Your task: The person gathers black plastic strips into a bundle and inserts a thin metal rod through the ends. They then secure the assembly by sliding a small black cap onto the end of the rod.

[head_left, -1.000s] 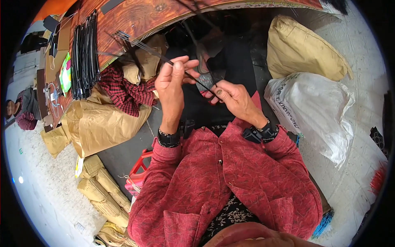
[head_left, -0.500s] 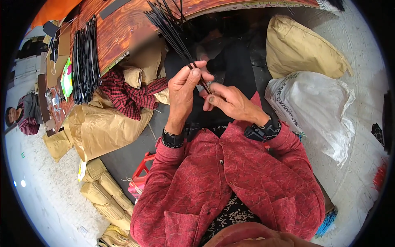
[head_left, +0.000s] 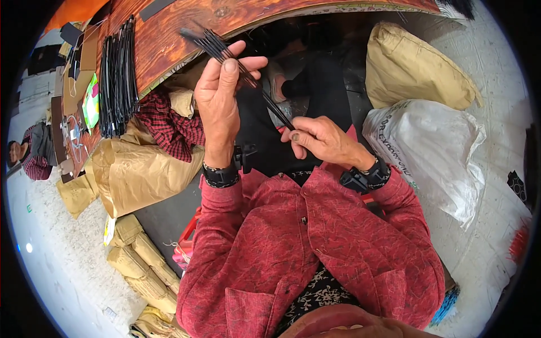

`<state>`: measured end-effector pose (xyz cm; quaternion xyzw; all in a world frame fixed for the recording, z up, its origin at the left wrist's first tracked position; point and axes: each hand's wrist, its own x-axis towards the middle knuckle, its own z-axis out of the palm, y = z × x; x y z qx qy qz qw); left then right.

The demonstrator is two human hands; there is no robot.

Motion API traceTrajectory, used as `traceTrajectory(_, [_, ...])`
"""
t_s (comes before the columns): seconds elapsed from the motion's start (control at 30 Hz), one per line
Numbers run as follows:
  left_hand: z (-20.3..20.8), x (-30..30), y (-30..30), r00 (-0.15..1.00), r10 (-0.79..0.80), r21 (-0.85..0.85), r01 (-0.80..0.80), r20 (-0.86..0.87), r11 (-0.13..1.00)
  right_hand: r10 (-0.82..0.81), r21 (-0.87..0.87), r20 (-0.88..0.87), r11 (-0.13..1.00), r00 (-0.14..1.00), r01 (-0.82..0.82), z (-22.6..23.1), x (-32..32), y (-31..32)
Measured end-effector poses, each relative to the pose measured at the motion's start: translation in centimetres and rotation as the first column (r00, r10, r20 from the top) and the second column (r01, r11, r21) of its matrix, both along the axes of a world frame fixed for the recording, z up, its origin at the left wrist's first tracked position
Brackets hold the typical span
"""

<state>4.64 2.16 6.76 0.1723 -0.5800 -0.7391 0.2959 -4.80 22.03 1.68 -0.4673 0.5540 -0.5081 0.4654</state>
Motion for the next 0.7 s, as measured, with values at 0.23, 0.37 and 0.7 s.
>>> traceTrajectory(0.23, [-0.5, 0.6, 1.2, 0.997, 0.022, 0.043, -0.025, 0.074, 0.999, -0.145, -0.032, 0.049, 0.989, 0.988, 0.147, 3.1, -0.6, -3.3])
traceTrajectory(0.37, [-0.4, 1.1, 0.8, 0.997, 0.043, 0.042, -0.046, 0.071, 0.998, -0.127, -0.014, 0.039, 0.992, 0.991, 0.127, 3.3, -0.7, -3.8])
traceTrajectory(0.7, [-1.1, 0.9, 0.7, 0.989, 0.002, 0.103, -0.018, 0.150, 0.994, -0.140, 0.037, -0.031, 0.989, 0.990, 0.141, 3.4, -1.6, -3.5])
